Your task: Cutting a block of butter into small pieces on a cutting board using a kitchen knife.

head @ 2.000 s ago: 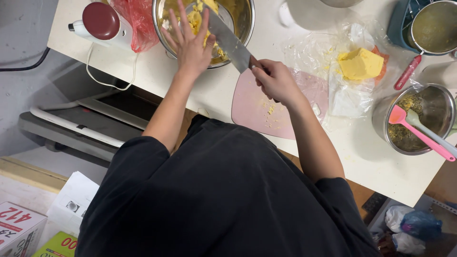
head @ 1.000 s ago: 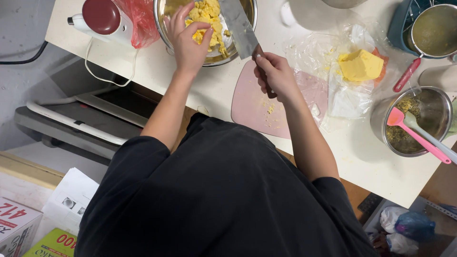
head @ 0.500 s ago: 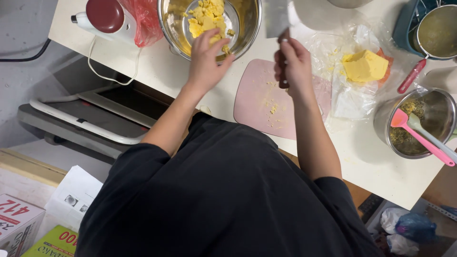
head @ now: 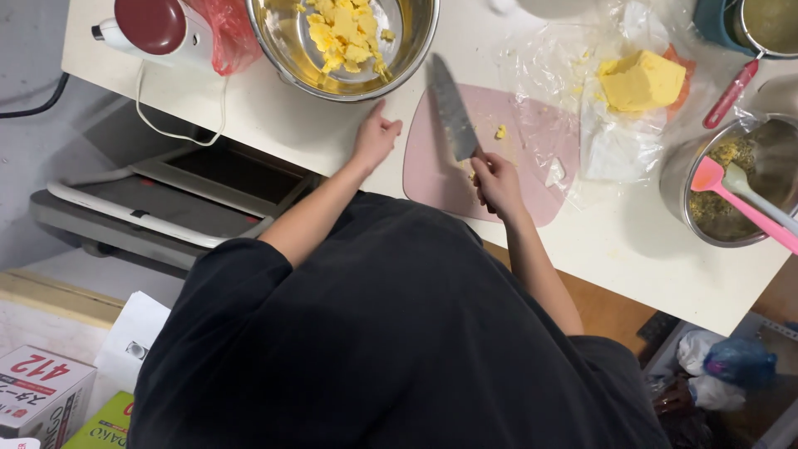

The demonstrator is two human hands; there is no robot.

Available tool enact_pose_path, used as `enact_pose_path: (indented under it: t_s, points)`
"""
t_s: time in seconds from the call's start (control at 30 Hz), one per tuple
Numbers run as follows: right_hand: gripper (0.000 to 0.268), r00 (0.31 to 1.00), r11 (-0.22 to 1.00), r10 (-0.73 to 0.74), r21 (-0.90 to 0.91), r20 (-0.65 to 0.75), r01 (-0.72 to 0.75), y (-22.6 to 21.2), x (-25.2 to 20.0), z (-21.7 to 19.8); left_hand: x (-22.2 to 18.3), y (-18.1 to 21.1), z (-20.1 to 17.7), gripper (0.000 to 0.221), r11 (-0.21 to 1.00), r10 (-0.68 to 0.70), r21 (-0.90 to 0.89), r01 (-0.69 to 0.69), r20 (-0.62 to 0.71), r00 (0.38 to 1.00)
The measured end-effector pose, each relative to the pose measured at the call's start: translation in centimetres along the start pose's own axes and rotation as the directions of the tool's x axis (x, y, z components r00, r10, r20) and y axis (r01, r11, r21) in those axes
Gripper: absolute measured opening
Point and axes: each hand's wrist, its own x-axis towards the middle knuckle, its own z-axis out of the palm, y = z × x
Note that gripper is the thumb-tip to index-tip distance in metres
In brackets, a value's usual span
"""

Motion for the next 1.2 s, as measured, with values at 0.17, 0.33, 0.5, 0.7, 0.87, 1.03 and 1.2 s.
enact_pose_path:
  t_s: [0.17,0.33,0.5,0.7,0.87,1.03,1.2]
  points:
    - [0.025,0.998,0.971,0.036,-0.239,0.049,-0.024,-1.1,0.7,1.2,1.9,1.8,-0.8,0.081,0.997,-0.016,-0.072,0.019,0.034,0.999]
    - [0.03,0.995,0.9,0.047,-0.436,0.091,-0.003,-2.4,-0.2,1.5,3.0,2.5,0.0,0.077,0.982,-0.158,-0.086,0.169,0.124,0.98]
    - [0.029,0.985,0.932,0.128,-0.352,0.112,-0.081,-1.5,-0.7,1.4,3.9,-0.5,1.3,0.073,1.0,-0.028,0.0,0.028,0.069,0.997]
    - [0.024,0.976,0.993,0.093,-0.085,0.198,-0.078,-1.9,-3.2,-0.8,0.0,6.0,-0.5,0.075,0.988,0.146,0.04,-0.15,0.083,0.986]
    - [0.024,0.979,0.99,0.073,0.105,0.192,-0.094,-3.8,-5.2,-2.3,-5.0,13.2,-3.5,0.067,0.972,0.233,-0.074,-0.223,0.183,0.955]
    - [0.02,0.974,0.987,0.095,0.11,0.206,-0.12,-4.7,-5.7,-2.7,-5.6,16.2,-7.0,0.054,0.911,0.396,-0.135,-0.389,0.032,0.917]
    - [0.02,0.98,0.978,0.108,0.158,0.167,-0.134,-5.1,-6.7,-4.0,-3.8,15.5,-11.2,0.045,0.877,0.436,-0.16,-0.454,-0.138,0.889]
